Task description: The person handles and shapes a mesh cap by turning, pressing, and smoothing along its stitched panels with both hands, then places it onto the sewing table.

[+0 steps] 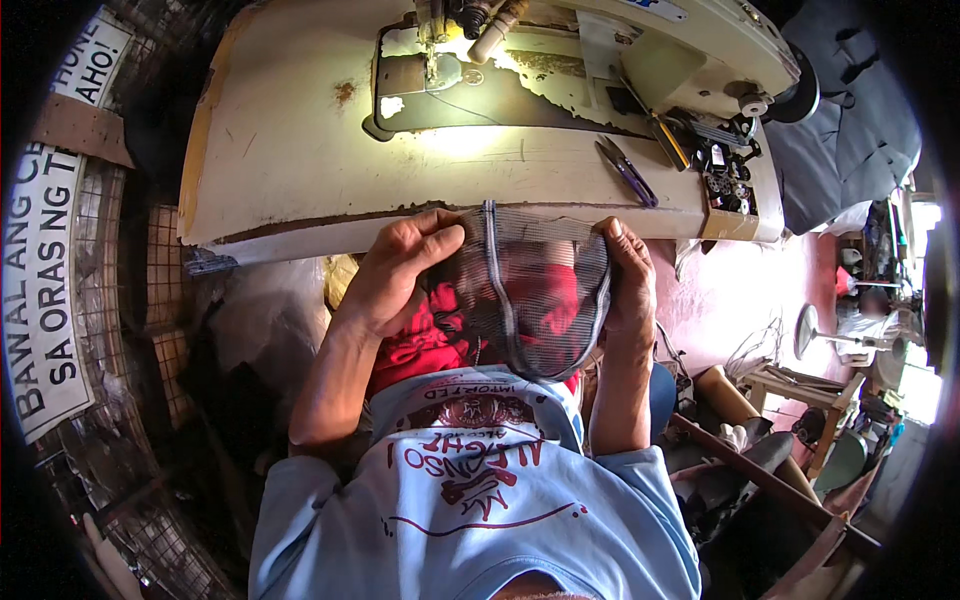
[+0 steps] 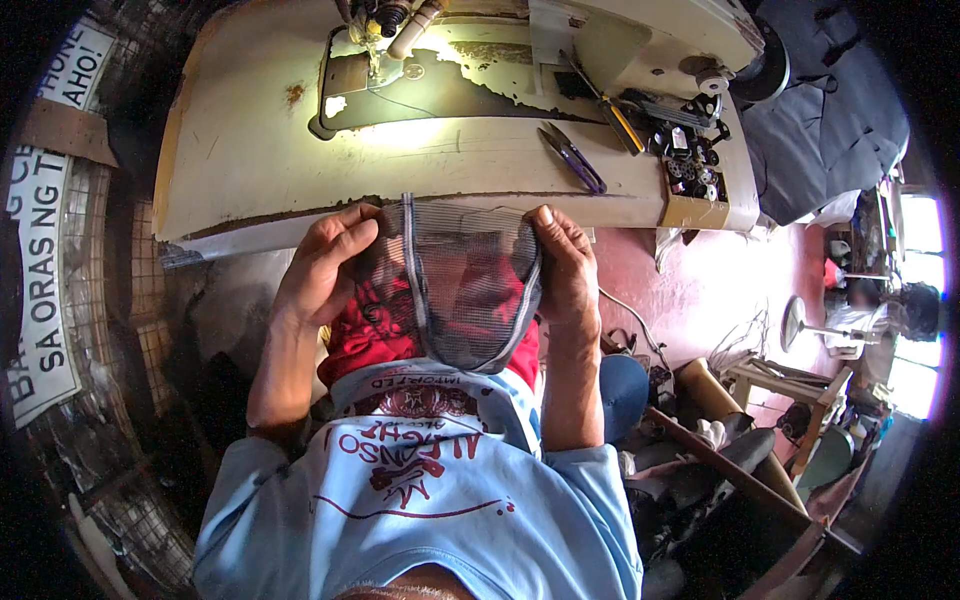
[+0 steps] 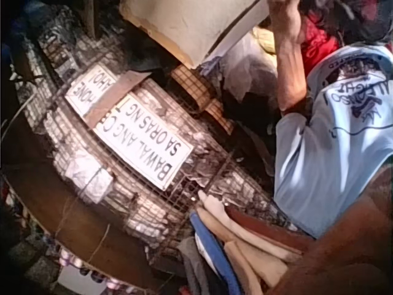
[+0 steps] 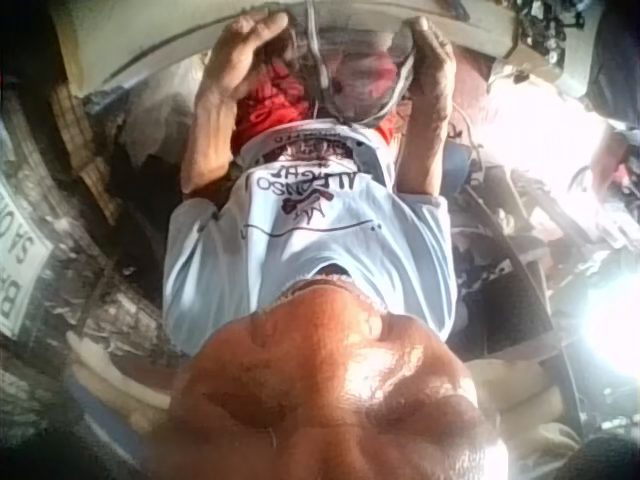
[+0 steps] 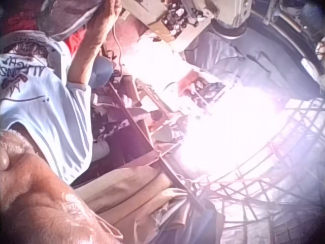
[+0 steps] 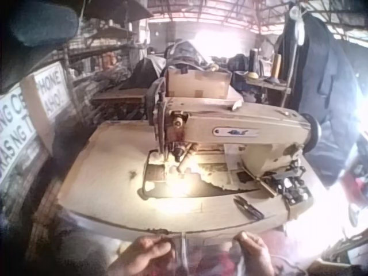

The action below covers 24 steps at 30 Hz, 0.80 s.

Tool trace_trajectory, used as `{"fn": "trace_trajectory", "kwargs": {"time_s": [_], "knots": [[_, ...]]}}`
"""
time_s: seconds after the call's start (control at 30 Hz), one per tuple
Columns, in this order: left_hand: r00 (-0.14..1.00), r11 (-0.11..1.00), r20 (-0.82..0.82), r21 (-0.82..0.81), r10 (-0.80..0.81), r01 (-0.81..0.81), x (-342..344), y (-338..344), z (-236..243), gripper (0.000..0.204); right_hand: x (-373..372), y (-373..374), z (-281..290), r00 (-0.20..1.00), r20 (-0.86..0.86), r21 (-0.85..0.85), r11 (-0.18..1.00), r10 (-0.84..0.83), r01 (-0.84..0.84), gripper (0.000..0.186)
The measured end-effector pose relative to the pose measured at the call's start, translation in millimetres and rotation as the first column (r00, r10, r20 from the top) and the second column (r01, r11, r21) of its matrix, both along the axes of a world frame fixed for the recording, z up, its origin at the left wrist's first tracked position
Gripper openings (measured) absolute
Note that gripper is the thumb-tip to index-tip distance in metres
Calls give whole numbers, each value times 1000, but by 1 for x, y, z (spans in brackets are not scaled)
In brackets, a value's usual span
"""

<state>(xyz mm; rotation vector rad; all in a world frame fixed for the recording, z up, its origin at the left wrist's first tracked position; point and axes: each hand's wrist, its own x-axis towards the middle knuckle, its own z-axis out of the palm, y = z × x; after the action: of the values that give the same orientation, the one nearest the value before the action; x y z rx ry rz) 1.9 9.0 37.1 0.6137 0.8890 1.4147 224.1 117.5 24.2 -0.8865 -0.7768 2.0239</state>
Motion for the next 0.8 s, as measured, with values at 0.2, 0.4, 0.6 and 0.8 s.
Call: {"fn": "trace_trajectory", "kwargs": {"time_s": [0.2,0.4,0.6,0.8], "knots": [[999,998,-35,54,-33,35,23,-11,0,33,3,0,2,972,79,-11,975,-222,224,23],[998,993,-4,-104,55,-55,50,-32,-30,40,4,1,2,957,65,29,959,-282,280,24],[942,994,335,-112,22,16,43,-34,-18,36,15,4,3,962,103,13,968,-252,252,27],[765,989,637,-30,-91,142,35,-38,-3,39,4,1,0,967,58,-304,918,-249,255,26]]}}
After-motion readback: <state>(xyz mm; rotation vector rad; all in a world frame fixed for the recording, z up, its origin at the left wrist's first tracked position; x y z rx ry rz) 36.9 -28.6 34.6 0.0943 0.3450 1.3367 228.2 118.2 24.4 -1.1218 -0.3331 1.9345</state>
